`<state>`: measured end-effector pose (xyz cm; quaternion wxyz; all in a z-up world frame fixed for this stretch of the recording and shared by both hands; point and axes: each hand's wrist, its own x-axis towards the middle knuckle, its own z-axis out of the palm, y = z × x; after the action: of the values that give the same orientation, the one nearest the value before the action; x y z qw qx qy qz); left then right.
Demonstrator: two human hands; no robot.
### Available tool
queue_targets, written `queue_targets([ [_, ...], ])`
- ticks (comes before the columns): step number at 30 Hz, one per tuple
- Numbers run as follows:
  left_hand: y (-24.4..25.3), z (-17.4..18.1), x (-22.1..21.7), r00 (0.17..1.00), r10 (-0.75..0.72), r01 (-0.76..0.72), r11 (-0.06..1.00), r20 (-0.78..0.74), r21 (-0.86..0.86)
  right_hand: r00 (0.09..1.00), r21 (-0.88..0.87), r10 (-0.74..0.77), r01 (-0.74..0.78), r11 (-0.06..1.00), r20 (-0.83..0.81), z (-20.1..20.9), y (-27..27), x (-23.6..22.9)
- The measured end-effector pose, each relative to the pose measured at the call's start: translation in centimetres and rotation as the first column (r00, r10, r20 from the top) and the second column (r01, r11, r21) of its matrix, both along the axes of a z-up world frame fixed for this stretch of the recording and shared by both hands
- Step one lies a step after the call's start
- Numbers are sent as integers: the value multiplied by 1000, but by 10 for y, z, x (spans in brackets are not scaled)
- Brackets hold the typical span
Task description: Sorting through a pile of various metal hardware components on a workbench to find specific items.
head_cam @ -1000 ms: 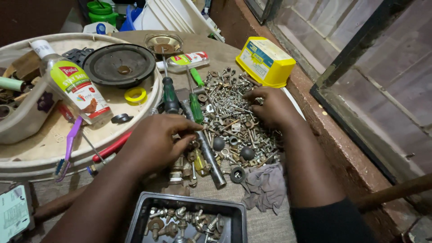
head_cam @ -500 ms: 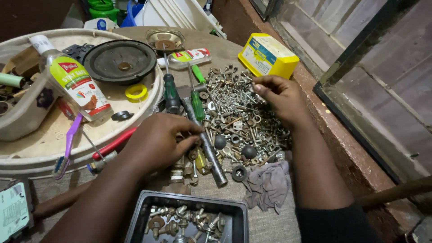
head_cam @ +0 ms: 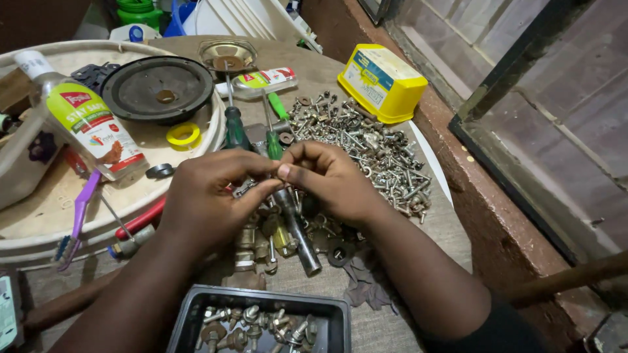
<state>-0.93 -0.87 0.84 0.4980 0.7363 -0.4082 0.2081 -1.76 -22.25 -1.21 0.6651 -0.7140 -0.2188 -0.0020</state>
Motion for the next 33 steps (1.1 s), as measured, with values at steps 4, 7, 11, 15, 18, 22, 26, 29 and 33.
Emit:
queue_targets([
  [4,-3,-5,-2,992,-26,19,998,-125,-62,1000,24,19,-19,1000,6,-1,-6,-1],
  [7,-5,-7,-4,959,-91,50,987,-269,-153,997,46,79,-78,996,-20,0,-7,-1],
  [11,-4,-11,-3,905,-112,39,983,-411,-180,993,40,108,-107,994,-38,-1,-8,-1],
  [15,-6,-18,0,884,-152,70,978,-442,-198,996,-17,91,-91,996,-21,-2,-9,1],
  [18,-6,-21,2,874,-152,76,981,-462,-179,997,-17,73,-73,997,-23,-7,-9,3],
  [22,-3,-16,3,896,-101,53,991,-432,-122,997,-110,62,-55,992,53,2,-9,0],
  [26,-4,-17,5,897,-45,31,999,-440,-39,992,-156,93,-79,985,81,0,-11,1],
  [29,-3,-18,6,897,-30,28,1000,-442,-11,992,-150,104,-92,984,76,-2,-11,0],
  [33,-5,-24,6,866,-83,52,996,-492,-76,990,-47,137,-135,990,27,9,-5,-6],
])
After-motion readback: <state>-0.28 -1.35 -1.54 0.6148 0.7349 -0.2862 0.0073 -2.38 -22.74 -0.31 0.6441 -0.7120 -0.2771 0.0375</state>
